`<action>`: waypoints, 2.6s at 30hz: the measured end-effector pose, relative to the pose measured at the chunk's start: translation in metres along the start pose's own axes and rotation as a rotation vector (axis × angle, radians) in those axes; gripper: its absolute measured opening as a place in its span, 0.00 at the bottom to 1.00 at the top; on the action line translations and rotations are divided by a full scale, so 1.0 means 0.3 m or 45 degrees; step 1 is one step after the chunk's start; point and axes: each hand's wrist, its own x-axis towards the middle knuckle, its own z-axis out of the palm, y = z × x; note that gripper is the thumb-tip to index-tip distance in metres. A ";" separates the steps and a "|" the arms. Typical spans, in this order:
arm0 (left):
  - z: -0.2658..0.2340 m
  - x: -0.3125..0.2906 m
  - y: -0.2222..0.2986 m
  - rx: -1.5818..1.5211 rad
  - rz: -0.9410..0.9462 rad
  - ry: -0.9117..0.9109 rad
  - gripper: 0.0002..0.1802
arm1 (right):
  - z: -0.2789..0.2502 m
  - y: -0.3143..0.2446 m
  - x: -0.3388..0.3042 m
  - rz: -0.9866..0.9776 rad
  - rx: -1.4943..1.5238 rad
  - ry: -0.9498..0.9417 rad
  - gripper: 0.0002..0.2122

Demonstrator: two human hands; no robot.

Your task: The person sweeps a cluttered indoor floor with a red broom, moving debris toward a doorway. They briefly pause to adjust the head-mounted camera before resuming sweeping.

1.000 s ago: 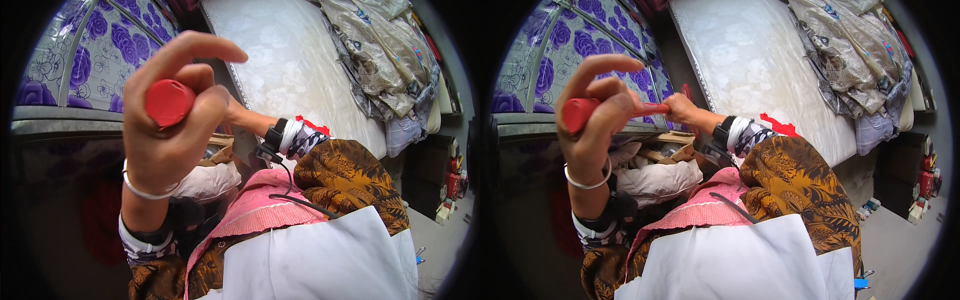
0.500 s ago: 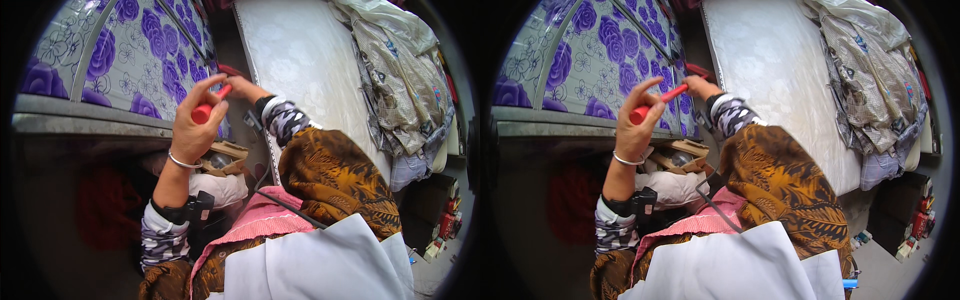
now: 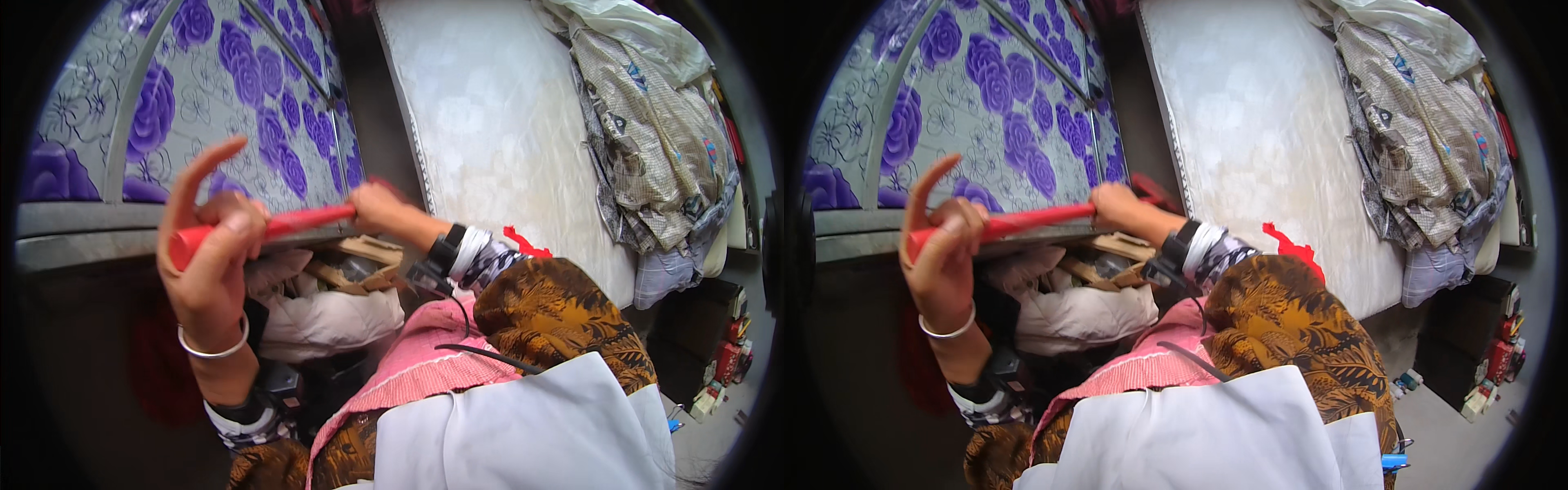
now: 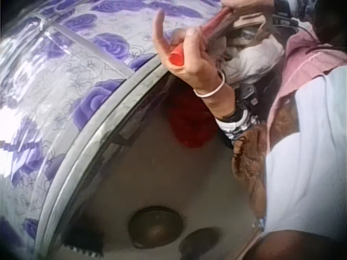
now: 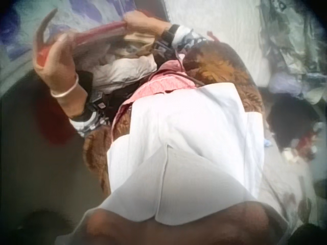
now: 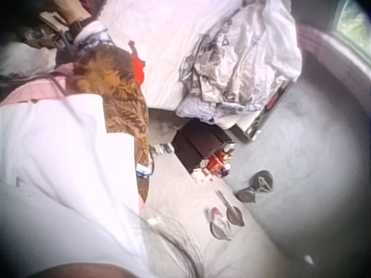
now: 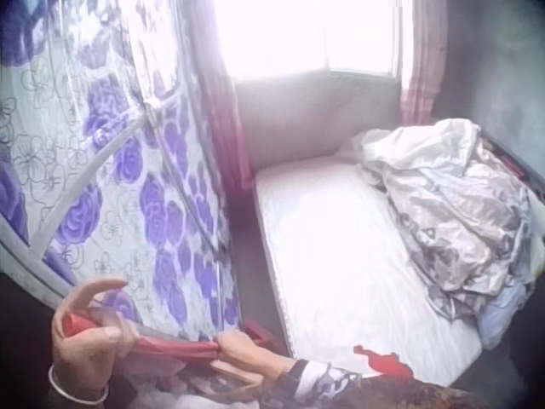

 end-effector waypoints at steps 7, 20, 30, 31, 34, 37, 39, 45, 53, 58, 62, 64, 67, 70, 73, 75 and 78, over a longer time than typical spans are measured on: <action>0.043 0.064 -0.052 0.421 0.149 -0.257 0.20 | -0.109 0.177 0.175 -0.061 -0.030 0.219 0.05; 0.150 -0.327 -0.163 0.225 0.033 -0.335 0.12 | 0.380 0.175 -0.314 0.052 0.115 0.283 0.09; 0.281 -0.572 0.005 0.211 -0.027 -0.656 0.14 | 0.406 -0.078 -0.718 0.372 0.228 0.348 0.10; 0.303 -0.581 0.023 0.208 0.030 -0.647 0.15 | 0.385 -0.097 -0.748 0.386 0.237 0.336 0.10; 0.330 -0.612 0.091 0.200 0.076 -0.649 0.15 | 0.296 -0.150 -0.814 0.473 0.364 0.169 0.10; 0.345 -0.607 0.190 0.117 0.054 -0.774 0.19 | 0.201 -0.184 -0.840 0.230 0.322 0.430 0.10; 0.372 -0.580 0.248 0.034 0.113 -0.925 0.19 | 0.143 -0.185 -0.815 0.198 0.226 0.542 0.09; 0.525 -0.602 0.169 0.293 0.789 -0.354 0.16 | 0.063 -0.088 -0.628 -0.039 0.191 0.853 0.06; 0.627 -0.758 -0.114 0.473 0.503 -0.752 0.08 | 0.372 -0.005 -0.786 0.127 0.842 1.299 0.10; 0.660 -0.835 -0.082 0.285 0.295 -0.694 0.09 | 0.330 0.034 -1.022 0.222 0.339 0.673 0.08; 0.685 -0.907 0.019 0.193 0.375 -0.662 0.07 | 0.276 -0.060 -1.106 0.176 0.261 0.523 0.08; 0.686 -0.972 0.081 0.254 0.409 -0.607 0.07 | 0.250 -0.117 -1.136 0.134 0.240 0.471 0.08; 0.660 -1.037 0.150 0.209 0.418 -0.453 0.07 | 0.239 -0.179 -1.179 0.059 0.196 0.407 0.09; 0.619 -1.103 0.204 0.173 0.414 -0.351 0.06 | 0.229 -0.198 -1.183 -0.029 0.142 0.370 0.09; 0.610 -1.180 0.207 0.433 0.478 -0.469 0.06 | 0.228 -0.181 -1.117 -0.155 0.094 0.380 0.09; 0.634 -1.204 0.169 0.452 0.584 -0.430 0.06 | 0.229 -0.156 -1.042 -0.257 0.049 0.396 0.10; 0.653 -1.200 0.093 0.463 0.608 -0.291 0.07 | 0.280 -0.119 -1.010 -0.336 0.060 0.367 0.10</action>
